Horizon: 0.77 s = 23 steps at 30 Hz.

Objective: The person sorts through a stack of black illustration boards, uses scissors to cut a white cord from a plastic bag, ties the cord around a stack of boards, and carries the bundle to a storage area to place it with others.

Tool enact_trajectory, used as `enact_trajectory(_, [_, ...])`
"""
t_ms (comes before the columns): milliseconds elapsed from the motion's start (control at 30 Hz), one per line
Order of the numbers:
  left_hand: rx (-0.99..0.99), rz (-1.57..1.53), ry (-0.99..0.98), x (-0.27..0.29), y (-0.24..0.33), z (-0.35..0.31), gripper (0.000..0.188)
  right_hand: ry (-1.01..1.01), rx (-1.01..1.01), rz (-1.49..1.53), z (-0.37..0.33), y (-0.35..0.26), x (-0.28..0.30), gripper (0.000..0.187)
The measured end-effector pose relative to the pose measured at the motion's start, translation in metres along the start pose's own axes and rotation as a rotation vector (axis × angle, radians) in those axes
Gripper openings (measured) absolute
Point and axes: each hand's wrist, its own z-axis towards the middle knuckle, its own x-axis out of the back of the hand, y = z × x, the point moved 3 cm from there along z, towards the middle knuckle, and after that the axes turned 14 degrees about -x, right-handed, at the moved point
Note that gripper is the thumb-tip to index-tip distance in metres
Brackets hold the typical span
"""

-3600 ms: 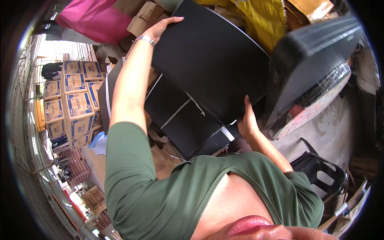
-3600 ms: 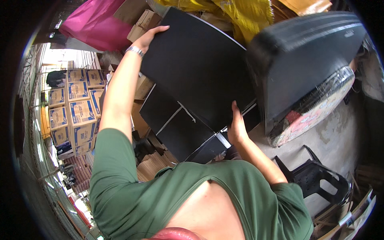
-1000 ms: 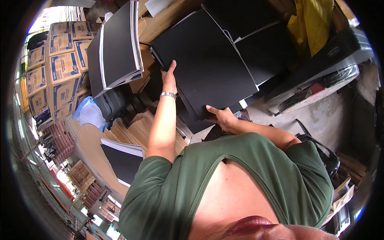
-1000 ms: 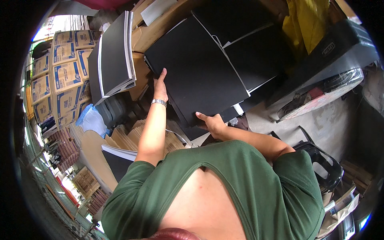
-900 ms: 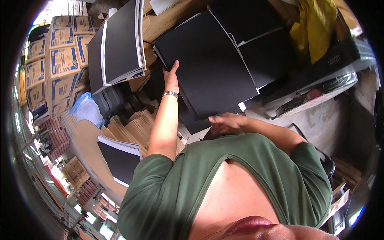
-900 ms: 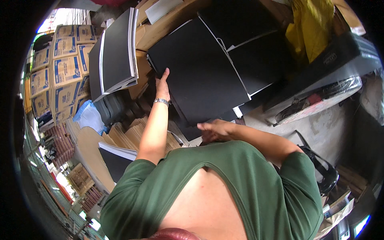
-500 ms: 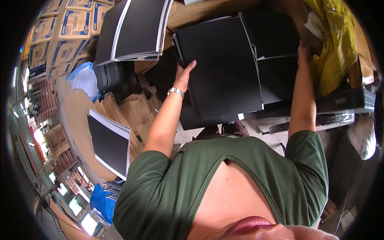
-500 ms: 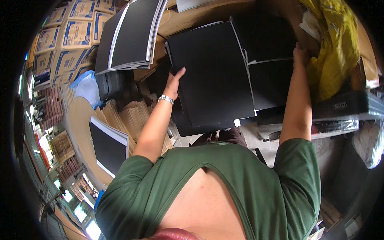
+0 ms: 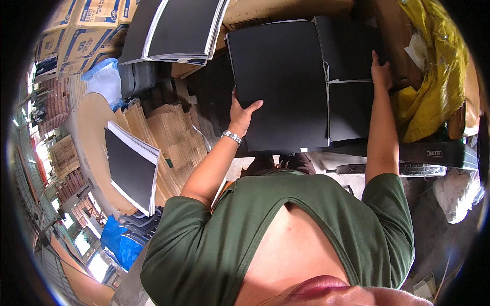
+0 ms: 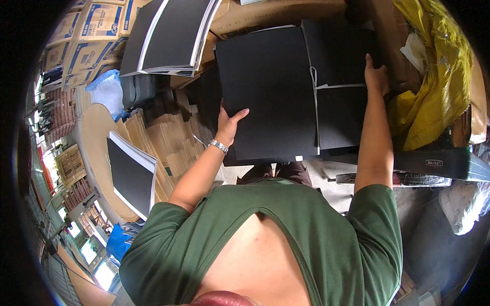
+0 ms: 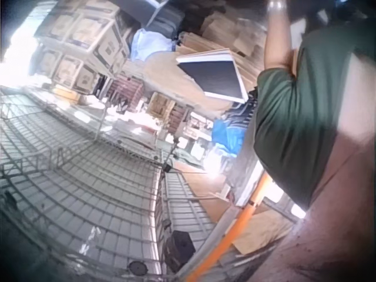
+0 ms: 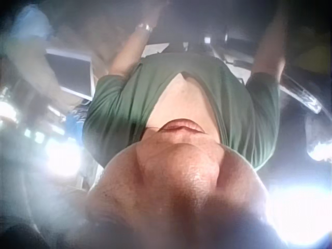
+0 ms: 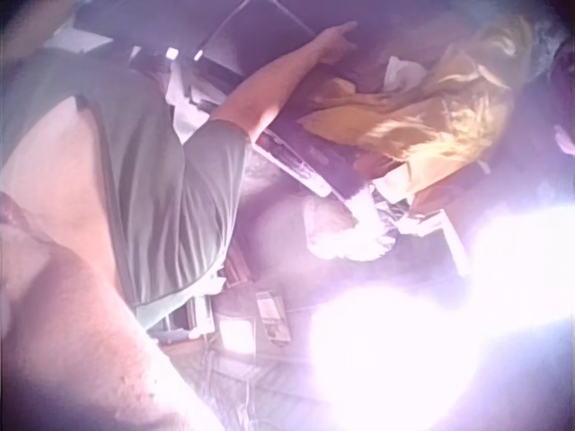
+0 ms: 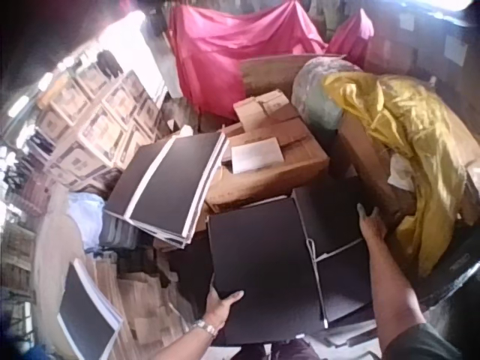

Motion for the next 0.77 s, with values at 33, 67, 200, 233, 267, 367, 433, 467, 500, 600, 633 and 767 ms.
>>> enact_trajectory(33, [0.017,-0.033,-0.005,-0.002,-0.002,-0.001,0.084,0.050,0.024,-0.007,0.000,0.005,0.005,0.099])
enact_trajectory(67, [0.026,-0.060,-0.001,-0.002,0.000,0.001,0.085,0.094,0.057,-0.006,-0.002,0.008,0.006,0.098])
enact_trajectory(200, [-0.012,-0.027,0.004,0.007,-0.003,-0.001,0.089,0.412,0.488,0.272,-0.130,-0.032,0.027,0.087])
enact_trajectory(233, [0.010,-0.073,0.018,0.010,-0.011,-0.003,0.090,0.489,0.591,0.273,-0.173,-0.039,0.027,0.085])
enact_trajectory(267, [0.021,-0.121,0.025,0.014,-0.017,-0.002,0.091,0.575,0.691,0.283,-0.204,-0.048,0.026,0.083])
enact_trajectory(367, [0.060,-0.293,-0.044,0.024,-0.005,-0.007,0.091,0.365,0.880,-0.264,-0.230,-0.028,-0.054,0.075])
enact_trajectory(433, [0.047,-0.210,0.056,0.057,-0.029,-0.013,0.091,0.290,0.848,-0.258,-0.226,-0.035,-0.057,0.073])
enact_trajectory(467, [0.035,-0.237,0.028,0.064,-0.007,-0.020,0.085,0.359,0.866,-0.271,-0.209,-0.024,-0.062,0.073])
enact_trajectory(500, [0.064,-0.266,0.072,0.086,-0.009,-0.035,0.080,0.315,0.860,-0.262,-0.207,-0.021,-0.060,0.072])
enact_trajectory(600, [0.134,-0.387,0.242,0.171,-0.028,-0.081,0.064,0.340,0.884,-0.113,-0.239,-0.027,-0.051,0.064])
enact_trajectory(633, [0.161,-0.445,0.366,0.202,-0.044,-0.101,0.064,0.366,0.889,-0.048,-0.253,-0.030,-0.048,0.060])
enact_trajectory(767, [0.141,-0.912,1.033,0.330,-0.092,-0.197,0.086,-0.265,1.245,0.343,-0.385,-0.082,-0.068,0.046])
